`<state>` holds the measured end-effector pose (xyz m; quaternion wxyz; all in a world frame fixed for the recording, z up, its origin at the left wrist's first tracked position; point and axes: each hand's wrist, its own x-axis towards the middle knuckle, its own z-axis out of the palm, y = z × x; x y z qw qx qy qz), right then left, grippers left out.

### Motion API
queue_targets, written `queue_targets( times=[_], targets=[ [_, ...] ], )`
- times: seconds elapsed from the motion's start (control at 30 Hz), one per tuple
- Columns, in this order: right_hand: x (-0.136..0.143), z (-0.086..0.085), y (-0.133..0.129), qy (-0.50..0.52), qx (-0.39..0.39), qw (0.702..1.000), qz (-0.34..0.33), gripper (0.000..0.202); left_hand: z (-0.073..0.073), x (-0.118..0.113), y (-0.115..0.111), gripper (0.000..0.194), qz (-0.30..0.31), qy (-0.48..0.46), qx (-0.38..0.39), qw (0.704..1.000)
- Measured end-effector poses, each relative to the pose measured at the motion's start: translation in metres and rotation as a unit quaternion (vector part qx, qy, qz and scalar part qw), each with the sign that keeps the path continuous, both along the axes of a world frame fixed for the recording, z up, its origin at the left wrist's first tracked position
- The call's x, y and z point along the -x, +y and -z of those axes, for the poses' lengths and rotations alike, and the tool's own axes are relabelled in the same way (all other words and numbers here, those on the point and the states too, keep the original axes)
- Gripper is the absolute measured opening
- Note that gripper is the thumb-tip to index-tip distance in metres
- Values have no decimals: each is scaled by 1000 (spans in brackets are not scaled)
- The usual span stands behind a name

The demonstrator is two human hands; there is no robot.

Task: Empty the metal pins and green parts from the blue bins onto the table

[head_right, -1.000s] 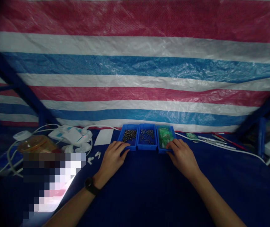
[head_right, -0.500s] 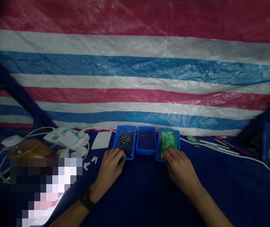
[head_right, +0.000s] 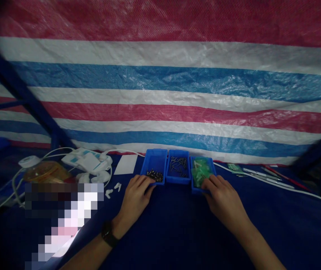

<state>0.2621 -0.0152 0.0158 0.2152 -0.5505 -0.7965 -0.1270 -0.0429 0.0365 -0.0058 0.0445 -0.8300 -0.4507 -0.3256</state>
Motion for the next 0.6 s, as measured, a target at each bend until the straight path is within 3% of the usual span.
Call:
queue_targets(
  times=[0.17,0.33,0.43,0.6],
  targets=[
    [-11,6,5,29,0,999,24,15,-3,1,0,16,19,-63,13,998],
    [-10,14,7,66,-32,997,28,34,-2,-2,-1,27,18,-88,18,996],
    [10,7,4,62,-75,995,25,35,-1,-3,-1,27,14,-74,16,997],
    [66,-3,6,12,-100,995,0,31,-2,-3,-5,30,-6,-52,15,998]
  ],
)
